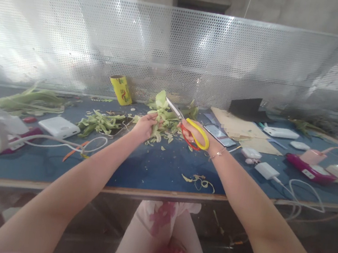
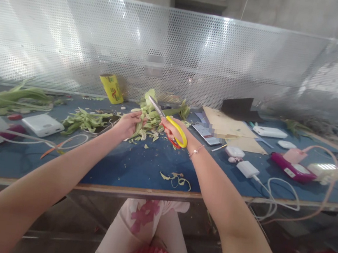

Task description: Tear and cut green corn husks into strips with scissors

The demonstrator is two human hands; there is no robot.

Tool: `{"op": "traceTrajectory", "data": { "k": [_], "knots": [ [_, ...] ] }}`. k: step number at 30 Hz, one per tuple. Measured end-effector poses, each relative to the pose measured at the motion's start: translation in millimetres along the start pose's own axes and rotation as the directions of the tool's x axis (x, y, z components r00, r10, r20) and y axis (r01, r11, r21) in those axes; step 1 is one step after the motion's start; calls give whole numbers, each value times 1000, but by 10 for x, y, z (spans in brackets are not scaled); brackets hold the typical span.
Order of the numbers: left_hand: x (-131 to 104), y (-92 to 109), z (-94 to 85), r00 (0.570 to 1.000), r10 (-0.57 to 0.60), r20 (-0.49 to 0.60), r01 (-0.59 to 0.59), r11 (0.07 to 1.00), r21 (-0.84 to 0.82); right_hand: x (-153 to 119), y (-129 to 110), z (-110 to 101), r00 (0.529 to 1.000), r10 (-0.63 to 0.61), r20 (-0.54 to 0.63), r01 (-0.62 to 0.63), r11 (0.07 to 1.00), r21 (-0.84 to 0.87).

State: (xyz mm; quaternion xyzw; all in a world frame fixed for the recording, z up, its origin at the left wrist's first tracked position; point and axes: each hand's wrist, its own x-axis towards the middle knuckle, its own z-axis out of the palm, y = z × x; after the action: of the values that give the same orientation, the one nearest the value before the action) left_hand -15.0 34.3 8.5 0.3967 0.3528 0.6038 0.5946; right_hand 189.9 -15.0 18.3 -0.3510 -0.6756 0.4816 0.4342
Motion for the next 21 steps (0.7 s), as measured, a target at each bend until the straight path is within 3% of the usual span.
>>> {"op": "traceTrajectory", "data": {
  "k": [3,7,14,21],
  "knots": [
    [32,16,-37,1000,-3,-9,3,999,-39,30,26,12,983,151,105,-165,976,145],
    [18,47,-43,999,36,24,-34,997,-65,18,-18,68,904,314,291,-392,881,266],
    [-10,65,-2,991,117,-66,-123,988,-98,-8,-48,96,877,349,330,-444,851,280],
    [29,42,-65,992,102,-71,-106,993,-58,-43,-138,137,868,392,305,-473,840,266]
  ]
}}
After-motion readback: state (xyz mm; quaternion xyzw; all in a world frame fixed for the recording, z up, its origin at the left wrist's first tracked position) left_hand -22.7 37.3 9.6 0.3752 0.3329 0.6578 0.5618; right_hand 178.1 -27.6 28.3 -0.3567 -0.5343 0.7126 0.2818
